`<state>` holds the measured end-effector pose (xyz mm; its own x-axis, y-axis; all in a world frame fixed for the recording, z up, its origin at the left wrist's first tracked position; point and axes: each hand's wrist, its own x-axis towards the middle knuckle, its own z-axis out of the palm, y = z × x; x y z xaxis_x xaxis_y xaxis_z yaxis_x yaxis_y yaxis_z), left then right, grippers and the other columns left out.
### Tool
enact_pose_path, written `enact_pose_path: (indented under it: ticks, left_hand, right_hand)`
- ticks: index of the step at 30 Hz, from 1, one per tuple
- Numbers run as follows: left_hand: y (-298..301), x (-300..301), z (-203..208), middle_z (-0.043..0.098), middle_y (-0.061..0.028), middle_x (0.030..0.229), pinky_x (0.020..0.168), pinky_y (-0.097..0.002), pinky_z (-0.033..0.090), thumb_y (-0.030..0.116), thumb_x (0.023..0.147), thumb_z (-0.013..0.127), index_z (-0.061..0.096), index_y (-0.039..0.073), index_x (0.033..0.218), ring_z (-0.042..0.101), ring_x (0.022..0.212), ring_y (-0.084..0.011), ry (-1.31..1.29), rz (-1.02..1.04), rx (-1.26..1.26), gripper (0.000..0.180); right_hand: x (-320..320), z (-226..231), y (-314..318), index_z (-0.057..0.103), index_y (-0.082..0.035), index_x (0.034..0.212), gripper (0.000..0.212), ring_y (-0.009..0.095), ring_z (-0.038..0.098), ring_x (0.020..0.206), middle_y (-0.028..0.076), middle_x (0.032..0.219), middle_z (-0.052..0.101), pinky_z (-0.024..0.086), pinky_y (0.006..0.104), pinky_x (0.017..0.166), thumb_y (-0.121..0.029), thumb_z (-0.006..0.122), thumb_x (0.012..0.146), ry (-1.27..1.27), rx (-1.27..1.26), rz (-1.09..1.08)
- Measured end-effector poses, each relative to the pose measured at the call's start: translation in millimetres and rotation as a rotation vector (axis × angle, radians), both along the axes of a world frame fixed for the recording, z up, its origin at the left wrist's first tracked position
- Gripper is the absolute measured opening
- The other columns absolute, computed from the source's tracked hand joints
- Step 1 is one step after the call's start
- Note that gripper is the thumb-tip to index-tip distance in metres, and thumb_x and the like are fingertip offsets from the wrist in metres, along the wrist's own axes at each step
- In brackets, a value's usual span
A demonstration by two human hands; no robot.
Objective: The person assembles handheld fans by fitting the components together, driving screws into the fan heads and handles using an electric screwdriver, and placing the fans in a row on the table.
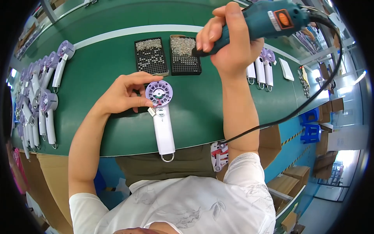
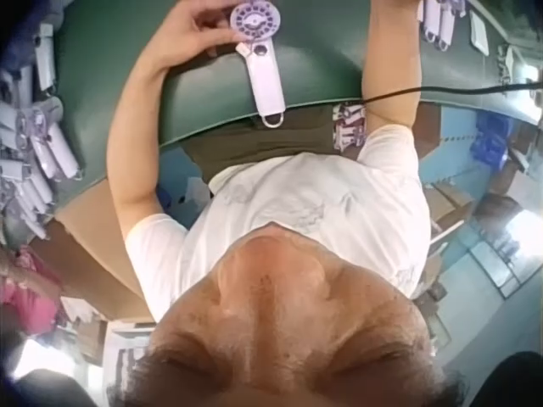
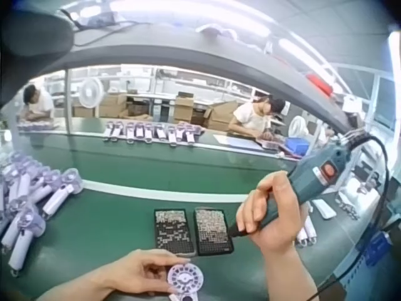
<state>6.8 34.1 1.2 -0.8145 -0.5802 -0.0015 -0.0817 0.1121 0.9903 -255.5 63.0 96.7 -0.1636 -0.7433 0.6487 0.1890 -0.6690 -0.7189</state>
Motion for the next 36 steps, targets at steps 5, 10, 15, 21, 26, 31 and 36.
enact_pose_path:
  ticks: [5, 10, 15, 21, 26, 31, 36]
  left_hand:
    - [4, -2, 0, 0.061, -0.0043, 0.122, 0.053, -0.0187, 0.054, -0.003, 0.075, 0.085, 0.064, 0.008, 0.138, 0.059, 0.081, -0.0064, -0.004, 0.034, 0.031, 0.067]
    - [2, -2, -5, 0.06, -0.0057, 0.123, 0.052, -0.0161, 0.053, -0.003, 0.074, 0.086, 0.063, 0.005, 0.138, 0.061, 0.083, -0.0065, -0.001, 0.01, -0.051, 0.068]
    - [2, -1, -5, 0.06, -0.0086, 0.129, 0.052, -0.0157, 0.053, -0.005, 0.072, 0.086, 0.063, 0.003, 0.138, 0.063, 0.086, -0.0069, -0.023, 0.029, -0.047, 0.07]
    - [4, -2, -7, 0.062, -0.0067, 0.126, 0.05, -0.0153, 0.045, -0.001, 0.072, 0.087, 0.066, 0.006, 0.136, 0.059, 0.079, -0.0044, 0.01, 0.047, -0.044, 0.067]
    - [4, -2, -7, 0.064, -0.0037, 0.12, 0.049, -0.0148, 0.039, 0.002, 0.073, 0.088, 0.068, 0.009, 0.133, 0.055, 0.073, -0.0016, 0.032, 0.066, -0.033, 0.064]
    - [4, -1, -7, 0.064, -0.0034, 0.12, 0.05, -0.0148, 0.039, 0.003, 0.074, 0.087, 0.068, 0.008, 0.134, 0.055, 0.073, -0.0017, 0.026, 0.063, -0.034, 0.063]
    - [4, -2, -7, 0.064, -0.0034, 0.119, 0.05, -0.0148, 0.04, 0.004, 0.075, 0.087, 0.068, 0.009, 0.134, 0.055, 0.073, -0.002, 0.033, 0.056, -0.028, 0.063]
  right_hand:
    - [-20, -28, -18, 0.063, -0.004, 0.086, 0.027, 0.019, 0.048, 0.044, 0.005, 0.059, 0.049, 0.041, 0.0368, 0.047, -0.027, 0.06, 0.099, -0.109, 0.104, -0.208]
    - [-15, -39, -26, 0.064, -0.002, 0.09, 0.028, 0.018, 0.048, 0.044, 0.005, 0.059, 0.051, 0.043, 0.0377, 0.047, -0.027, 0.058, 0.101, -0.013, 0.091, -0.32]
    - [3, -40, -27, 0.061, 0.001, 0.087, 0.022, 0.017, 0.051, 0.04, 0.006, 0.058, 0.054, 0.046, 0.0328, 0.04, -0.017, 0.065, 0.1, -0.135, 0.175, -0.338]
    - [6, -45, -28, 0.061, 0.002, 0.087, 0.024, 0.017, 0.052, 0.04, 0.006, 0.058, 0.054, 0.047, 0.0333, 0.04, -0.018, 0.065, 0.101, -0.137, 0.222, -0.32]
    - [7, -48, -28, 0.061, 0.003, 0.087, 0.025, 0.017, 0.052, 0.04, 0.006, 0.058, 0.053, 0.047, 0.0334, 0.04, -0.018, 0.065, 0.101, -0.121, 0.219, -0.32]
    - [9, -48, -29, 0.061, 0.003, 0.086, 0.025, 0.017, 0.052, 0.04, 0.006, 0.057, 0.053, 0.047, 0.0324, 0.039, -0.017, 0.065, 0.101, -0.109, 0.22, -0.331]
    - [8, -49, -31, 0.061, 0.002, 0.082, 0.026, 0.016, 0.052, 0.04, 0.006, 0.057, 0.054, 0.046, 0.0316, 0.039, -0.016, 0.065, 0.1, -0.123, 0.213, -0.308]
